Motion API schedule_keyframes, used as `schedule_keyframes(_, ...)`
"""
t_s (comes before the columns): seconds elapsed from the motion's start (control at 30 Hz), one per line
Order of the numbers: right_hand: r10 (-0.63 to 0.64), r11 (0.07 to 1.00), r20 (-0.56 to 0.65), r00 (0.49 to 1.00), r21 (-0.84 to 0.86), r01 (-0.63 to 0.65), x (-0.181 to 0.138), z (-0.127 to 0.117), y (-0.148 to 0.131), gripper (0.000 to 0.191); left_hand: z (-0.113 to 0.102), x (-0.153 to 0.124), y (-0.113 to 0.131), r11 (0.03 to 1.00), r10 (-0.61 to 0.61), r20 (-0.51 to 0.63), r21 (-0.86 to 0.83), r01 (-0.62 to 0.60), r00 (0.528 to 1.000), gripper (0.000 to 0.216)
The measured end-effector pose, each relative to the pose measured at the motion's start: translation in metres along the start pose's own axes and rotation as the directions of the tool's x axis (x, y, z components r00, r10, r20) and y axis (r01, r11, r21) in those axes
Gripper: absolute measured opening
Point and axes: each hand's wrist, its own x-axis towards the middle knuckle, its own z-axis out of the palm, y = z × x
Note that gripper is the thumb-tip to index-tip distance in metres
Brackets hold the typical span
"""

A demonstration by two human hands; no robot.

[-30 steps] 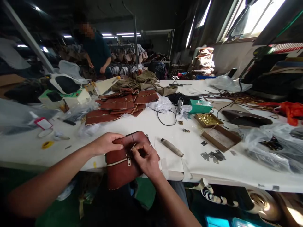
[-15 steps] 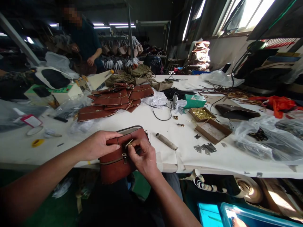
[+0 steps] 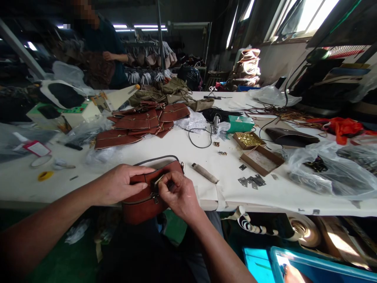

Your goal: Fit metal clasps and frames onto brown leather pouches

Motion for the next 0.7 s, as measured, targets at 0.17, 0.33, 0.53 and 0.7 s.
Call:
schedule_keyframes(0.17, 0.032, 0.999, -0.038, 0.999, 0.011, -0.032, -0.005, 0.006, 0.002, 0.013, 0.004, 0.003, 0.005, 0.999, -0.012, -0.014, -0.038, 0.011, 1.000, 0.051)
schedule_keyframes(0.33, 0.066, 0.997, 0.034, 0.997, 0.024, -0.067, -0.007, 0.002, -0.001, 0.011, 0.006, 0.001, 0.009, 0.998, -0.008, 0.056, -0.061, 0.011, 0.998, 0.054)
schedule_keyframes(0.53, -0.040, 0.999, 0.044, 0.998, -0.020, 0.041, -0.010, -0.003, -0.013, 0.013, 0.015, -0.005, 0.019, 0.985, 0.018, 0.064, -0.175, -0.007, 0.998, 0.050)
schedule_keyframes(0.7, -0.039, 0.999, 0.008, 0.999, -0.031, 0.039, -0.013, -0.004, -0.013, 0.012, 0.013, -0.005, 0.023, 0.982, 0.005, 0.118, -0.189, 0.017, 0.993, 0.052)
